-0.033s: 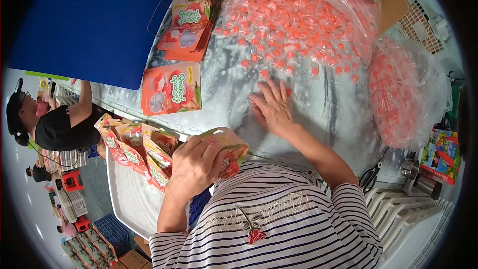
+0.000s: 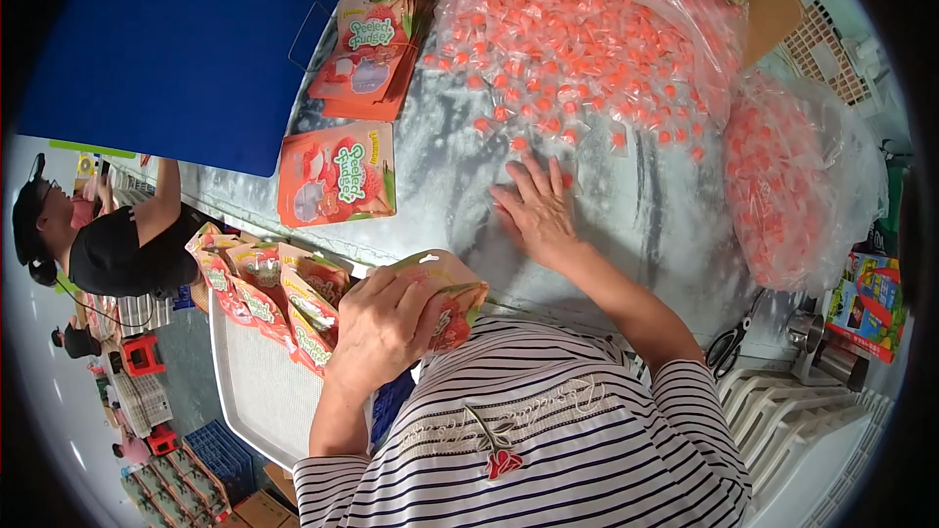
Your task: Placing small individual candies into printed plastic pouches.
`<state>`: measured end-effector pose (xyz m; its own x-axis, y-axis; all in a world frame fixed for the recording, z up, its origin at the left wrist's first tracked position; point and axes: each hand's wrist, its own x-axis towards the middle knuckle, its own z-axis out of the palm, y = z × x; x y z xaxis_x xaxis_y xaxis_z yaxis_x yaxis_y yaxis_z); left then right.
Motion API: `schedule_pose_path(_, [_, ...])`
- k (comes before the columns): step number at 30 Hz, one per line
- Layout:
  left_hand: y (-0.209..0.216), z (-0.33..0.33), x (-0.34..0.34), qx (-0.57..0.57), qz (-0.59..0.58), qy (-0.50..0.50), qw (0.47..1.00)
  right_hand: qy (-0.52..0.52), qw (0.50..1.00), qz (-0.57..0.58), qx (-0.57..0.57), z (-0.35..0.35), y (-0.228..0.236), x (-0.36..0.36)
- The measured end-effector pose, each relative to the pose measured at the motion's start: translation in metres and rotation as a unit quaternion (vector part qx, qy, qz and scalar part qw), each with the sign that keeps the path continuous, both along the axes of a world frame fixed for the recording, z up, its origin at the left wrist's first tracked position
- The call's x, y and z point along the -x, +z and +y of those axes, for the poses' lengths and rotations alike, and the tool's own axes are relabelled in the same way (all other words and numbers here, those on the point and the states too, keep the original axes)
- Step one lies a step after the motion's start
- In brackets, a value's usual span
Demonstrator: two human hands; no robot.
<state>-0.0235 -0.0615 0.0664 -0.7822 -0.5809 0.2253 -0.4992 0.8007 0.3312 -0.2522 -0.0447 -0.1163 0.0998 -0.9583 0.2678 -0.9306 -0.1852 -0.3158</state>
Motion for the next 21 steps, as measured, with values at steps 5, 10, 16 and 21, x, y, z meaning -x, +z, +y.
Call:
schedule_pose_path(5, [0.001, 0.0, -0.007, 0.001, -0.014, 0.009, 1.0, -0.065, 0.978, -0.193, 0.043, 0.013, 0.014, 0.023])
schedule_pose_path(10, [-0.003, -0.002, -0.01, 0.001, -0.027, 0.011, 1.0, -0.164, 0.925, -0.329, 0.097, 0.022, 0.011, 0.065])
schedule_pose_path(16, [0.001, -0.001, 0.0, 0.01, 0.007, 0.007, 1.0, -0.15, 0.979, -0.133, 0.032, 0.013, 0.024, 0.018])
schedule_pose_path(21, [0.004, 0.001, 0.002, 0.017, 0.008, 0.009, 1.0, -0.12, 0.989, -0.07, 0.056, 0.003, 0.005, 0.004])
